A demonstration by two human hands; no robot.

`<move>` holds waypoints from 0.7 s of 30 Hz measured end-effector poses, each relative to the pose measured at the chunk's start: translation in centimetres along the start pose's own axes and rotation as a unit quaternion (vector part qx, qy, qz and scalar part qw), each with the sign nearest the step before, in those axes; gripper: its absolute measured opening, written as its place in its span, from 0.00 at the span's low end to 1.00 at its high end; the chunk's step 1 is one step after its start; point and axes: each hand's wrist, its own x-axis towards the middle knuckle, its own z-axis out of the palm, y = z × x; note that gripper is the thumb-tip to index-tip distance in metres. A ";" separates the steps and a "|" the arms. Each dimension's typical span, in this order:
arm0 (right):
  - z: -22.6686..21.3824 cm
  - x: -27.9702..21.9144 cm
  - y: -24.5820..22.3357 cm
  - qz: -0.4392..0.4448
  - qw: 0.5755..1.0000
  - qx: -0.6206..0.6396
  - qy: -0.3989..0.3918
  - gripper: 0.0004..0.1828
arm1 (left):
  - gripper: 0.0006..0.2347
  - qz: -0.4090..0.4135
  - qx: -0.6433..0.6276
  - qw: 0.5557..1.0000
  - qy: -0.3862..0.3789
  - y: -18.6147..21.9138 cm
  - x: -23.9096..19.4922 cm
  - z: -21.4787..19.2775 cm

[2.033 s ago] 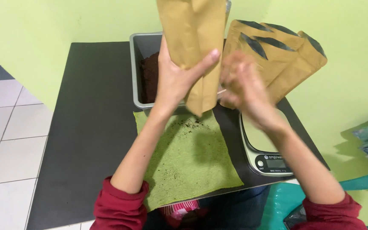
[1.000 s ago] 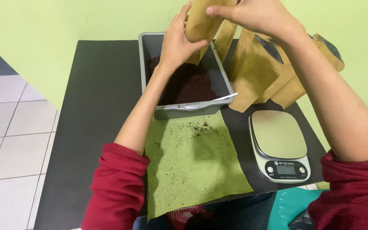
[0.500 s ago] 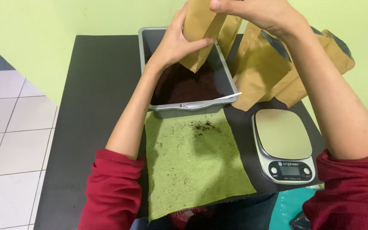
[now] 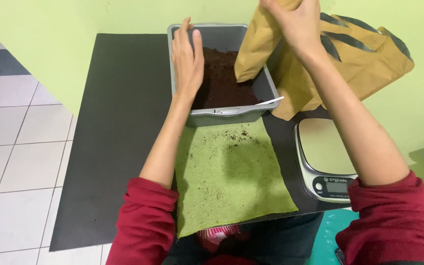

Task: Emptying ground coffee from multiple brown paper bags into a plastic bin on a workspace.

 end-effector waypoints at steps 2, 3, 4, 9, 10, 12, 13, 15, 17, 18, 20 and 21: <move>-0.1 -0.3 0.8 0.080 0.996 -0.011 0.045 0.33 | 0.21 0.040 0.022 0.997 0.065 -0.3 0.1 0.0; -0.1 -0.3 1.1 0.078 0.996 -0.011 0.046 0.33 | 0.21 0.042 0.023 0.997 0.066 -0.4 0.1 0.1; -0.1 -0.2 1.4 0.079 0.995 -0.009 0.055 0.31 | 0.20 0.027 0.030 0.998 0.055 -0.5 0.0 0.2; 0.4 -0.5 1.6 0.132 0.986 -0.020 0.101 0.31 | 0.17 0.025 0.062 0.997 0.047 -1.4 -0.1 0.8; 0.4 -0.8 1.4 0.104 0.991 -0.006 0.082 0.31 | 0.16 0.028 0.059 0.997 0.047 -1.3 -0.2 0.7; 0.3 -1.0 1.2 0.073 0.995 0.008 0.063 0.31 | 0.15 0.031 0.057 0.997 0.050 -1.0 -0.2 0.5; 0.3 -1.1 1.3 0.065 0.996 0.013 0.065 0.34 | 0.15 0.028 0.057 0.997 0.050 -0.9 -0.2 0.5; 0.2 -1.3 1.3 0.057 0.996 0.020 0.067 0.38 | 0.14 0.025 0.058 0.997 0.050 -0.8 -0.2 0.4; -0.1 -1.4 1.1 0.005 0.998 -0.012 0.067 0.38 | 0.14 0.031 0.061 0.997 0.035 -0.7 -0.3 0.5; -0.1 -1.4 1.3 0.005 0.998 -0.013 0.067 0.38 | 0.14 0.031 0.061 0.997 0.035 -0.4 -0.4 0.5; 0.1 -1.3 1.5 0.014 0.997 -0.015 0.069 0.37 | 0.26 0.063 0.021 0.997 -0.037 0.3 -0.4 0.2; 0.0 -1.2 0.1 0.012 0.998 -0.012 0.067 0.37 | 0.26 0.062 0.024 0.997 -0.035 0.9 -0.4 0.2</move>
